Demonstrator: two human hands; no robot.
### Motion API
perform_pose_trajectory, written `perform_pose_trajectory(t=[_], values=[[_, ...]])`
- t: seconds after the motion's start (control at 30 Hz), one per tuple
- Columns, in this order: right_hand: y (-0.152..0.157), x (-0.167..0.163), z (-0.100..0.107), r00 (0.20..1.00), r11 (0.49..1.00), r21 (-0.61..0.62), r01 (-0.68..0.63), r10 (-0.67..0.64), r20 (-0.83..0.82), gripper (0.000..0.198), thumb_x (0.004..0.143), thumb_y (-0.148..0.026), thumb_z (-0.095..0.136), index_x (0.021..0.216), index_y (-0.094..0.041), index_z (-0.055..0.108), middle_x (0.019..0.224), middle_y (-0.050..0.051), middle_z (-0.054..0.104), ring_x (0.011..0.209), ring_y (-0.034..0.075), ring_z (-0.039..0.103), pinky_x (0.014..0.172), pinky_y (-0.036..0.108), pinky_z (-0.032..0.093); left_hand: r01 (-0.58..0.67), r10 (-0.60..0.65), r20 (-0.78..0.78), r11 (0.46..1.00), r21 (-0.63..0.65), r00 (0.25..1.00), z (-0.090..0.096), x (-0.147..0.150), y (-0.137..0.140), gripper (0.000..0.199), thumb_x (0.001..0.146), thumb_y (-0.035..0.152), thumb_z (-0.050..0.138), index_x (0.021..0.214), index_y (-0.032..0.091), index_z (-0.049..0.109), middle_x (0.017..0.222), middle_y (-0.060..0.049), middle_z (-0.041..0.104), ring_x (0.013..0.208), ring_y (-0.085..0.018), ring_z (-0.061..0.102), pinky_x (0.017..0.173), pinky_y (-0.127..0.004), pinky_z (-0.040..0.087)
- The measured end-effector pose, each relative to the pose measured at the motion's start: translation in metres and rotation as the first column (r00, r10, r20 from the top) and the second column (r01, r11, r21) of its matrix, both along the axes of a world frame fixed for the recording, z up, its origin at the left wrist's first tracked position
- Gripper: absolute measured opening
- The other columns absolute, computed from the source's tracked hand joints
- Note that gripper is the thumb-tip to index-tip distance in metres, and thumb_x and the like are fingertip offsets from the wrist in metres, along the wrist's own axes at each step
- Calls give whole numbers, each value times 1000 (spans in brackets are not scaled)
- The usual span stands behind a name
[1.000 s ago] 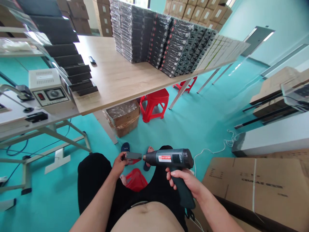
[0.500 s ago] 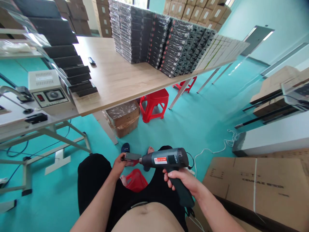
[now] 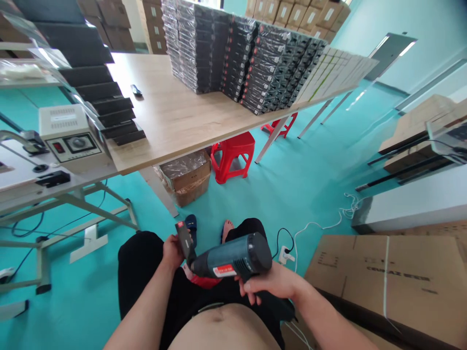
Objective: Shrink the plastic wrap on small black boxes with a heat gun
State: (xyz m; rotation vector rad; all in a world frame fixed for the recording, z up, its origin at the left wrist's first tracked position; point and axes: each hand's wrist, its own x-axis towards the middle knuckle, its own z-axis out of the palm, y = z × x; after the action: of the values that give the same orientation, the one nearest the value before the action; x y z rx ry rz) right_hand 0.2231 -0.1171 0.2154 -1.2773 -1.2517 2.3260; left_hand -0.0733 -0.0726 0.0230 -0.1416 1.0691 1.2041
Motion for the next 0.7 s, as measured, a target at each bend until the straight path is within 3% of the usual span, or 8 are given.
perform_pose_trajectory(t=[0.1, 0.17, 0.27, 0.37, 0.43, 0.53, 0.6, 0.7], values=[[-7, 9, -6, 999, 1000, -12, -14, 14, 46, 29, 68, -25, 69, 94, -13, 69, 73, 5, 69, 54, 13, 60, 51, 25, 46, 39, -47, 62, 991, 131, 997, 3, -3, -3, 40, 77, 36, 46, 102, 12, 64, 75, -11, 67, 61, -23, 64, 56, -36, 53], [-8, 12, -12, 996, 998, -13, 66, -66, 58, 28, 68, -25, 67, 93, -12, 69, 73, 5, 69, 54, 14, 60, 50, 25, 46, 71, -96, 133, 982, 177, 986, 6, -5, -5, 49, 81, 50, 46, 109, 13, 62, 86, -13, 70, 73, -27, 67, 62, -40, 55], [-7, 17, -21, 976, 978, -21, 210, -208, 71, 28, 70, -26, 66, 95, -12, 68, 76, 6, 69, 57, 14, 62, 51, 25, 47, 105, -147, 216, 975, 197, 965, 10, -6, -7, 64, 77, 68, 50, 112, 15, 61, 96, -14, 70, 87, -30, 67, 71, -43, 55], [-4, 22, -29, 948, 950, -21, 312, -310, 76, 30, 73, -28, 65, 98, -12, 67, 79, 6, 69, 60, 15, 63, 52, 25, 48, 180, -224, 189, 958, 225, 956, 12, -3, -8, 61, 75, 63, 58, 113, 14, 61, 95, -14, 71, 89, -29, 67, 75, -42, 55], [-2, 26, -34, 929, 931, -14, 365, -363, 71, 30, 74, -28, 64, 99, -12, 66, 80, 7, 69, 62, 15, 64, 52, 25, 49, 287, -306, 84, 940, 182, 948, 10, 2, -8, 48, 75, 48, 65, 108, 12, 62, 88, -12, 72, 82, -26, 68, 74, -39, 55], [2, 33, -40, 893, 893, -37, 449, -447, 46, 28, 76, -27, 62, 99, -12, 66, 81, 7, 68, 63, 14, 63, 52, 23, 50, 359, -333, -212, 928, 99, 919, 2, 13, -8, 33, 68, 28, 67, 97, 13, 63, 75, -5, 70, 68, -21, 67, 67, -34, 54], [5, 38, -43, 860, 857, -84, 509, -509, 22, 26, 77, -26, 62, 99, -13, 66, 82, 6, 68, 63, 13, 63, 52, 22, 49, 399, -300, -439, 905, 151, 847, -4, 19, -9, 35, 64, 22, 67, 99, 15, 63, 80, -3, 71, 72, -20, 67, 71, -32, 53], [9, 44, -45, 817, 807, -143, 573, -577, 19, 25, 78, -26, 62, 99, -14, 67, 83, 6, 67, 65, 12, 63, 53, 21, 50, 529, -285, -658, 823, 205, 697, -8, 22, -9, 40, 60, 20, 69, 100, 16, 63, 87, -2, 70, 83, -21, 65, 79, -33, 51]])
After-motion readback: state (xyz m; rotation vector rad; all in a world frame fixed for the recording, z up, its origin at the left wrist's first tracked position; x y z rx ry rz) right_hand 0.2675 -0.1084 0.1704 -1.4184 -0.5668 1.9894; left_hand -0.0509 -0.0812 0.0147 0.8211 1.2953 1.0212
